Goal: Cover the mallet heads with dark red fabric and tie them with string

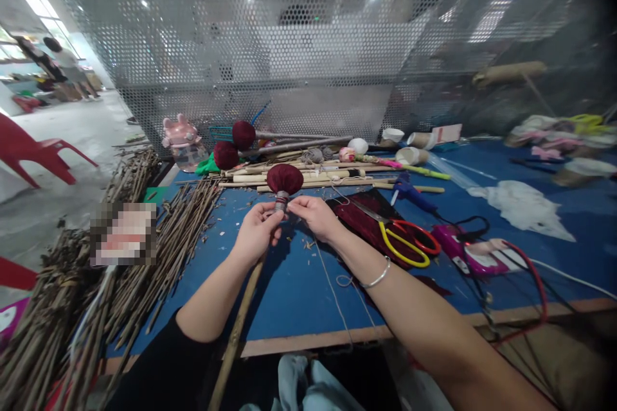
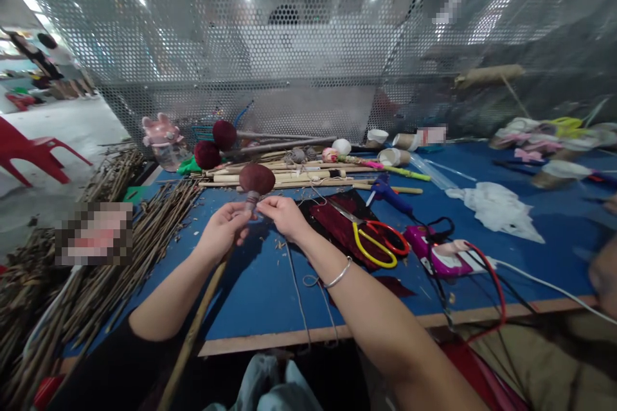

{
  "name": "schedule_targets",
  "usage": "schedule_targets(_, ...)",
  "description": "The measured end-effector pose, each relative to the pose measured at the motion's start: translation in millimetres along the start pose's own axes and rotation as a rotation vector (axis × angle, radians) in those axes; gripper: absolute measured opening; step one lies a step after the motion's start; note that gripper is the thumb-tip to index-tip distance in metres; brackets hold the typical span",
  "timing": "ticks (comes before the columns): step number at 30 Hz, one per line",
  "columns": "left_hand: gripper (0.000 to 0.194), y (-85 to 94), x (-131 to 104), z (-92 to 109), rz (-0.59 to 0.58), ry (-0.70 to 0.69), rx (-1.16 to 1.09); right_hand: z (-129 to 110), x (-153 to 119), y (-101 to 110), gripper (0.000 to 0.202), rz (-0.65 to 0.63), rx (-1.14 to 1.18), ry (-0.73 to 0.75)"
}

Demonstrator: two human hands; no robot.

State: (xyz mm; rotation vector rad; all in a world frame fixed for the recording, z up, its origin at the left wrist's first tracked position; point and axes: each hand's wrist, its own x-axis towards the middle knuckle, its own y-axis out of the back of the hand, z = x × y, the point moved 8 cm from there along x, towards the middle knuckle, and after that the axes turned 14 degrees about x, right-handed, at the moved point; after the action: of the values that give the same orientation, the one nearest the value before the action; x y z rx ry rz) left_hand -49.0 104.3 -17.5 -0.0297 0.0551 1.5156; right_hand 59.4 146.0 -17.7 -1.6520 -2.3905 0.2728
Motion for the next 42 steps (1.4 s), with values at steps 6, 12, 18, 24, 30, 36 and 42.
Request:
schedule_targets(6,0.02,-7.1,-1.8,-10.0,-0.181,0.206,-0.236,22.0,-4.7,-4.0,0.032,-0.073,0.24,-0.228)
schedule_targets(12,0.025,-4.7,-5.8,-27.3,-0.103,0.357,-0.107,32.9,-3.8,3.6,0.03,0.012,0.225,-0.262)
schedule_targets(18,0.04,5.8,-2.9,-10.3,0.179,0.027,0.181,28.9,-2.7,-3.3,0.029,0.019,0.173,-0.226)
schedule_targets(24,0.033,8.1,-2.5,-6.9,0.196,-0.011,0.213,9.2,-3.3,-4.4,0.03,-0.04,0.105,-0.091)
schedule_targets(30,0.035,8.5,-5.6,-2.0,0.219,-0.02,0.189,6.8,-4.4,-1.2,0.03,-0.017,0.181,-0.121)
schedule_targets(36,0.038,2.2,-5.6,-1.8,0.145,0.026,-0.02,11.9,-1.8,-3.7,0.03,-0.04,0.218,-0.124)
schedule_targets(42,0.031,-4.2,-2.3,-6.3,0.037,0.064,-0.135,24.0,-3.5,-15.6,0.032,-0.145,0.366,-0.25)
